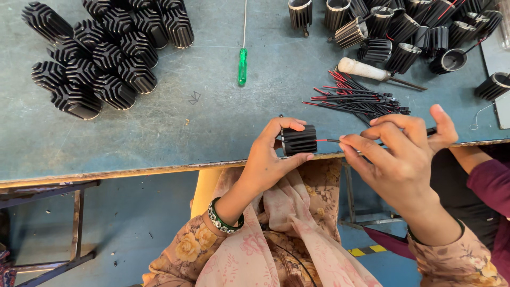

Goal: The person assembles electronic components by hand at a workbench, using a tool to push wires into metal heat sinks and picking up small parts from the table.

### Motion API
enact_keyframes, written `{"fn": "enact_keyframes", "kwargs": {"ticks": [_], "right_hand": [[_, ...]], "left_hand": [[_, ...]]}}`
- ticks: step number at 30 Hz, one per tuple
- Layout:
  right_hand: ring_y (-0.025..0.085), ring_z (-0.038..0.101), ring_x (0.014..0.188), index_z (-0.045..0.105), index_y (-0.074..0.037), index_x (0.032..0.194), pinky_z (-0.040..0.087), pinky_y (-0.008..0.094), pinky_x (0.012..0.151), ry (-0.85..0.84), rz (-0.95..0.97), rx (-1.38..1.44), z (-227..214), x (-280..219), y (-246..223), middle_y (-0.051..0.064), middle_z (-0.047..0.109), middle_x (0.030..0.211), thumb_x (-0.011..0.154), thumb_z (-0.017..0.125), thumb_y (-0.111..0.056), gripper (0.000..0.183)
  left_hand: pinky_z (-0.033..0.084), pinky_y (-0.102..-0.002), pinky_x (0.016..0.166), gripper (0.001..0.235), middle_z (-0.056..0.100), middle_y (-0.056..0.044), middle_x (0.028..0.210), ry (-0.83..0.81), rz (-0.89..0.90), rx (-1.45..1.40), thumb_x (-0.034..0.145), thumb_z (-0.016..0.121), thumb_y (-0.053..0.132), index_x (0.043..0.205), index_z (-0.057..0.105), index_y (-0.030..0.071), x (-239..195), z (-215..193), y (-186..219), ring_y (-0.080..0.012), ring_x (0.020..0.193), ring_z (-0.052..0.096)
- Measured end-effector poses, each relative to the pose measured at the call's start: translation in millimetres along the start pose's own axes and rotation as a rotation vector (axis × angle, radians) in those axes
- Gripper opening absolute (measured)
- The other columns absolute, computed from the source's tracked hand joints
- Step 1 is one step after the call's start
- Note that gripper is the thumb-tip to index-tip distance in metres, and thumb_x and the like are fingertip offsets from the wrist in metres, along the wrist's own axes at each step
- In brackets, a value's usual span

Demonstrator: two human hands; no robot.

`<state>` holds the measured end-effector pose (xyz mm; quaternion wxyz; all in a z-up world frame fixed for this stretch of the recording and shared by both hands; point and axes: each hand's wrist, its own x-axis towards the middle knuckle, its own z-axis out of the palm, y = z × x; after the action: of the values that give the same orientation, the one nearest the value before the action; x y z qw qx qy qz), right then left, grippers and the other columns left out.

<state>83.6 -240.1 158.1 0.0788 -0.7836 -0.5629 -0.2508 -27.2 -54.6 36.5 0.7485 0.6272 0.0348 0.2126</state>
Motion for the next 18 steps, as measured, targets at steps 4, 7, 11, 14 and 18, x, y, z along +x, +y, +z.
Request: {"fn": "enact_keyframes", "kwargs": {"ticks": [4,7,11,14,18], "right_hand": [[0.018,0.061,0.108,0.079,-0.021,0.094,0.016,0.051,0.121,0.012,0.01,0.053,7.6,-6.0,1.0,-0.005,0.062,0.091,0.092,0.092,-0.023,0.013],[0.018,0.061,0.108,0.078,-0.02,0.094,0.017,0.053,0.123,-0.001,0.005,0.09,9.5,-8.5,1.0,-0.005,0.062,0.09,0.09,0.091,-0.023,0.014],[0.018,0.061,0.108,0.079,-0.021,0.094,0.018,0.053,0.121,-0.03,0.009,0.116,6.6,-8.8,2.0,-0.004,0.061,0.09,0.086,0.089,-0.024,0.013],[0.018,0.06,0.106,0.078,-0.02,0.095,0.019,0.051,0.121,-0.037,0.006,0.121,8.7,-5.6,5.7,-0.004,0.061,0.092,0.089,0.088,-0.024,0.013],[0.019,0.061,0.106,0.078,-0.019,0.095,0.021,0.051,0.12,-0.03,-0.05,0.106,9.0,-4.1,4.0,-0.002,0.063,0.093,0.088,0.088,-0.023,0.013]], "left_hand": [[0.053,-0.033,0.103,0.05,0.062,-0.01,0.135,0.02,0.003,0.04,0.082,0.086,0.005,0.122,0.056,0.009,-0.1,0.4,-0.2,-0.0175,0.121,0.063],[0.053,-0.032,0.103,0.051,0.062,-0.01,0.135,0.023,0.0,0.067,0.081,0.086,0.005,0.122,0.056,0.009,-1.7,-1.7,-1.3,-0.0175,0.121,0.063],[0.051,-0.032,0.105,0.05,0.063,-0.01,0.135,0.006,0.031,0.041,0.082,0.086,0.004,0.123,0.056,0.008,-3.1,-1.2,-2.2,-0.0181,0.122,0.062],[0.052,-0.032,0.105,0.051,0.064,-0.009,0.134,0.004,0.037,0.055,0.082,0.087,0.004,0.123,0.056,0.009,-3.3,-1.1,-1.0,-0.0171,0.121,0.063],[0.055,-0.03,0.098,0.05,0.066,-0.007,0.129,-0.029,-0.004,0.054,0.082,0.087,0.006,0.123,0.058,0.009,-4.3,-2.4,2.5,-0.0144,0.115,0.066]]}}
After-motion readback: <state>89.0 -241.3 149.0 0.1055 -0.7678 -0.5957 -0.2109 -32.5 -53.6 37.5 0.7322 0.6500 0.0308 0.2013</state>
